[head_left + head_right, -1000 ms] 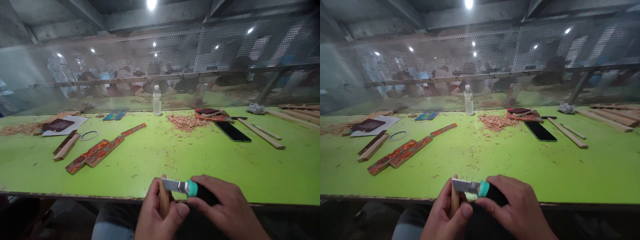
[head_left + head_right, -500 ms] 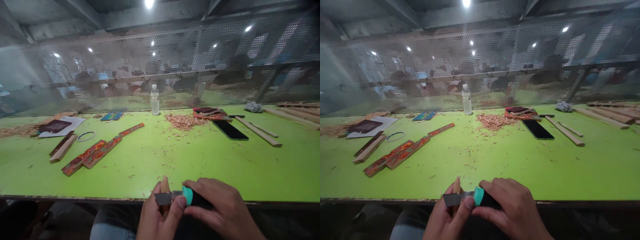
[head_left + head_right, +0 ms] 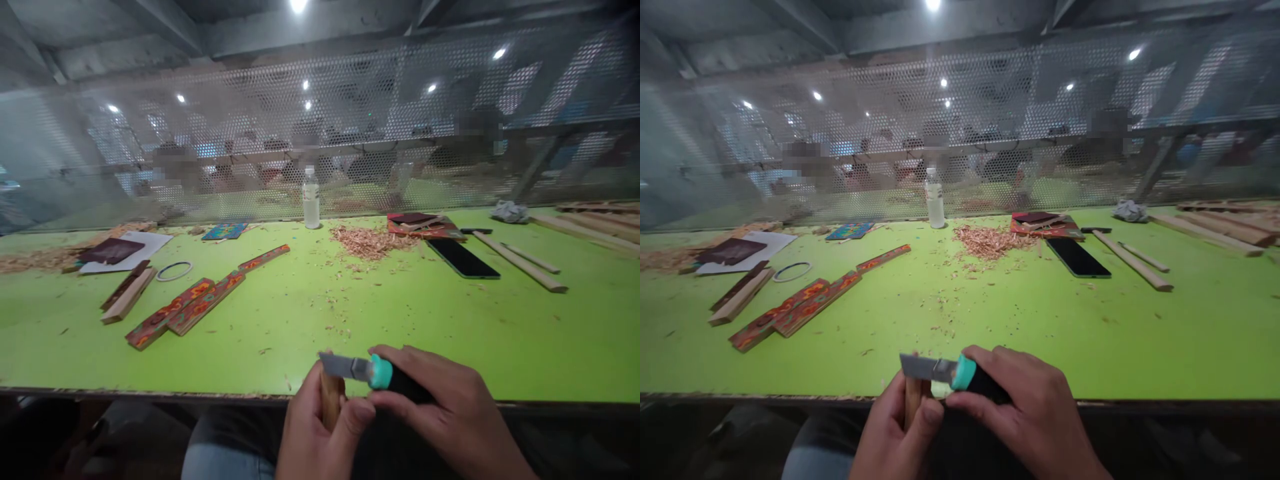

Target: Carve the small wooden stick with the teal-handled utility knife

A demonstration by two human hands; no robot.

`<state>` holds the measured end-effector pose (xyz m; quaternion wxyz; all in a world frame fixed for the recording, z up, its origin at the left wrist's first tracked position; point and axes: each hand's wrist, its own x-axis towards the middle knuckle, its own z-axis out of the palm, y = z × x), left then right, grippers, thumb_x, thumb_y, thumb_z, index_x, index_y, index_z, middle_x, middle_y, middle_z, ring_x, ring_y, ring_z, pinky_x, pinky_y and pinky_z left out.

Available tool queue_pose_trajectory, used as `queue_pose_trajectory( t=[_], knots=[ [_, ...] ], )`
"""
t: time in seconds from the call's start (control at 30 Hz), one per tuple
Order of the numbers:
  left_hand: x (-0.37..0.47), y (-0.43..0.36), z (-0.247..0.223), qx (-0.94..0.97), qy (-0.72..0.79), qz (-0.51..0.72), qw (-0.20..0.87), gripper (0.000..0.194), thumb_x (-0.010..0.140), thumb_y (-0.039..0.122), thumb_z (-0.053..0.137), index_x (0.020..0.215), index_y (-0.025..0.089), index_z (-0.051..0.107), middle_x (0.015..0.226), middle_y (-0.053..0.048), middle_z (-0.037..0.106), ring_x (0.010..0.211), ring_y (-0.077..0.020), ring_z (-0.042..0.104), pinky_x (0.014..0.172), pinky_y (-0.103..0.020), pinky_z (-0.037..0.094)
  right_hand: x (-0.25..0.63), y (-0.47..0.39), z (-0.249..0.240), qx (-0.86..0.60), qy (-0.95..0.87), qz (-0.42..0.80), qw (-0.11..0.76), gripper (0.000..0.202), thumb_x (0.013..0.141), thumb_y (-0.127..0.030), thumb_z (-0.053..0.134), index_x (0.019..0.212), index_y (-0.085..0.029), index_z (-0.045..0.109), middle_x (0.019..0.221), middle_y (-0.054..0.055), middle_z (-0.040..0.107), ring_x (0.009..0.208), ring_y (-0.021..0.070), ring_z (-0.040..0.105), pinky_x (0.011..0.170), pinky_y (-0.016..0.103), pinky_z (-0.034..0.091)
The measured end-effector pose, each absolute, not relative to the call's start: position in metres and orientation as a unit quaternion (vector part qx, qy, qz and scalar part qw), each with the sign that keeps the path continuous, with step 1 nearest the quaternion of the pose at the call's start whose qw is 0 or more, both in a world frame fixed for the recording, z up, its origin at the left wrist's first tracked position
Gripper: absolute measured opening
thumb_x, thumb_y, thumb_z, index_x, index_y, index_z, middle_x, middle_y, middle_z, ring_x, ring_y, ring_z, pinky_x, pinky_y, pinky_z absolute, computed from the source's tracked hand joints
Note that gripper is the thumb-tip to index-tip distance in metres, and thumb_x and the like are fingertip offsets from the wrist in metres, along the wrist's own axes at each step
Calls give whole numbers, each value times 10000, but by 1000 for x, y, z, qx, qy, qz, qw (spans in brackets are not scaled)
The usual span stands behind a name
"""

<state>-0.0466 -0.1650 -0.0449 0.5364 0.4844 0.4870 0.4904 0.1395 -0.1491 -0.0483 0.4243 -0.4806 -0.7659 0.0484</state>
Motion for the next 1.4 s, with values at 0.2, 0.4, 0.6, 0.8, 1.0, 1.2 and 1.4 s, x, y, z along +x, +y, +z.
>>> queue_pose_trajectory(
  t=[0.2, 0.4, 0.6, 0.8, 1.0, 1.2, 1.4],
  knots=[
    [-41, -171, -60, 427, 514, 518, 534, 771, 702, 773, 765, 1211, 201, 676, 1322, -164, 692, 1316, -348, 561, 1099, -412, 435, 144, -147, -44, -439, -818, 67, 366, 503, 955, -676, 563, 1102, -235, 756, 735, 15, 730, 618, 158, 682, 574, 257, 494],
    [-44, -168, -56, 508, 559, 481, 446, 622, 829, 682, 695, 1190, 176, 708, 1125, -165, 764, 1095, -357, 684, 927, -409, 522, 144, -147, -49, -443, -820, 36, 361, 508, 945, -679, 571, 1137, -239, 737, 787, 20, 742, 670, 170, 696, 621, 273, 507],
    [-44, -168, -55, 512, 567, 480, 431, 642, 866, 602, 684, 1332, 160, 666, 1200, -168, 760, 1108, -342, 706, 924, -387, 517, 141, -151, -50, -458, -813, -9, 359, 494, 964, -653, 566, 1135, -229, 751, 790, 40, 742, 680, 176, 692, 625, 275, 510],
    [-44, -166, -52, 539, 597, 439, 401, 505, 908, 681, 592, 959, 197, 728, 832, -91, 756, 798, -274, 673, 739, -337, 453, 140, -151, -53, -486, -782, -10, 391, 438, 959, -610, 611, 1171, -247, 735, 838, 33, 762, 727, 187, 714, 667, 278, 525],
    [-47, -163, -46, 528, 534, 456, 478, 629, 792, 821, 624, 810, 193, 664, 715, -17, 592, 717, -189, 517, 696, -278, 407, 140, -151, -58, -503, -720, 45, 475, 388, 934, -568, 682, 1210, -296, 709, 1044, 18, 809, 879, 191, 764, 798, 257, 556],
    [-51, -163, -37, 464, 452, 477, 594, 630, 692, 759, 786, 928, 179, 713, 761, -6, 575, 741, -164, 506, 693, -244, 453, 145, -151, -51, -460, -771, 79, 432, 441, 904, -629, 678, 1153, -271, 745, 871, 24, 787, 740, 186, 738, 683, 261, 555],
    [-46, -168, -50, 421, 441, 499, 616, 762, 690, 683, 842, 1220, 162, 671, 1028, -112, 712, 1017, -275, 657, 940, -372, 525, 150, -148, -46, -420, -822, 77, 378, 467, 949, -654, 596, 1155, -259, 735, 745, -5, 724, 623, 154, 682, 578, 261, 481]
  ],
)
